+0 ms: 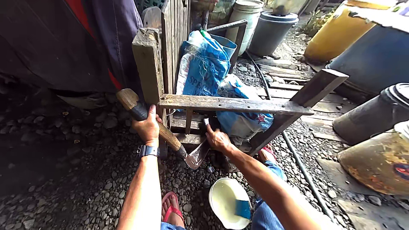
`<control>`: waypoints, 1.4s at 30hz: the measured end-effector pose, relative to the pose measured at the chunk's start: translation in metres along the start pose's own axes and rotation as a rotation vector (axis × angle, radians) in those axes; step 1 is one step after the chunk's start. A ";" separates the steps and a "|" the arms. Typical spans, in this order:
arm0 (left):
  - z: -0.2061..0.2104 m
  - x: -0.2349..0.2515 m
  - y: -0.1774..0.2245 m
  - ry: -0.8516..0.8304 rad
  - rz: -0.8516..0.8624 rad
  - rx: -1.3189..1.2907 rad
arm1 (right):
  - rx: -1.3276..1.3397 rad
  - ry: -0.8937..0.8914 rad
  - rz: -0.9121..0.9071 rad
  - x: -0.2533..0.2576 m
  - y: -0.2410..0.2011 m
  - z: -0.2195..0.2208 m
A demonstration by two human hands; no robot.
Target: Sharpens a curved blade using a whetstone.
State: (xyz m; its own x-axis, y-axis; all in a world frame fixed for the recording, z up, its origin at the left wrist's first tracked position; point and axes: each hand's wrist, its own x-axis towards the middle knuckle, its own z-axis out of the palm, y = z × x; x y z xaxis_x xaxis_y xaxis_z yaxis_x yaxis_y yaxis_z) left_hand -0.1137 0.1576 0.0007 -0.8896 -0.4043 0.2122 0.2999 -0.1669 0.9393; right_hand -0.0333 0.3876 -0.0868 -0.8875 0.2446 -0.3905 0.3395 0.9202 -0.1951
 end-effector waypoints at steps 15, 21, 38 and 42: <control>-0.001 0.002 0.000 -0.010 -0.024 0.021 | -0.134 -0.095 -0.166 -0.039 0.014 0.010; -0.001 0.002 -0.001 -0.011 -0.008 0.011 | -0.017 -0.027 -0.004 0.011 0.007 -0.008; 0.002 0.000 0.003 -0.008 0.005 -0.003 | -0.142 -0.081 -0.200 -0.031 -0.006 0.008; 0.000 0.000 0.000 -0.019 0.012 -0.003 | -0.032 -0.001 -0.042 0.013 -0.011 -0.013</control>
State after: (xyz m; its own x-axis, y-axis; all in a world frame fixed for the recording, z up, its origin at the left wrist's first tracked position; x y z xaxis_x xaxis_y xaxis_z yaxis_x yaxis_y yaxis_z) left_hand -0.1138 0.1575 0.0012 -0.8925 -0.3888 0.2286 0.3116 -0.1649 0.9358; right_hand -0.0528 0.3852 -0.0780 -0.9005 0.2052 -0.3834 0.2915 0.9391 -0.1820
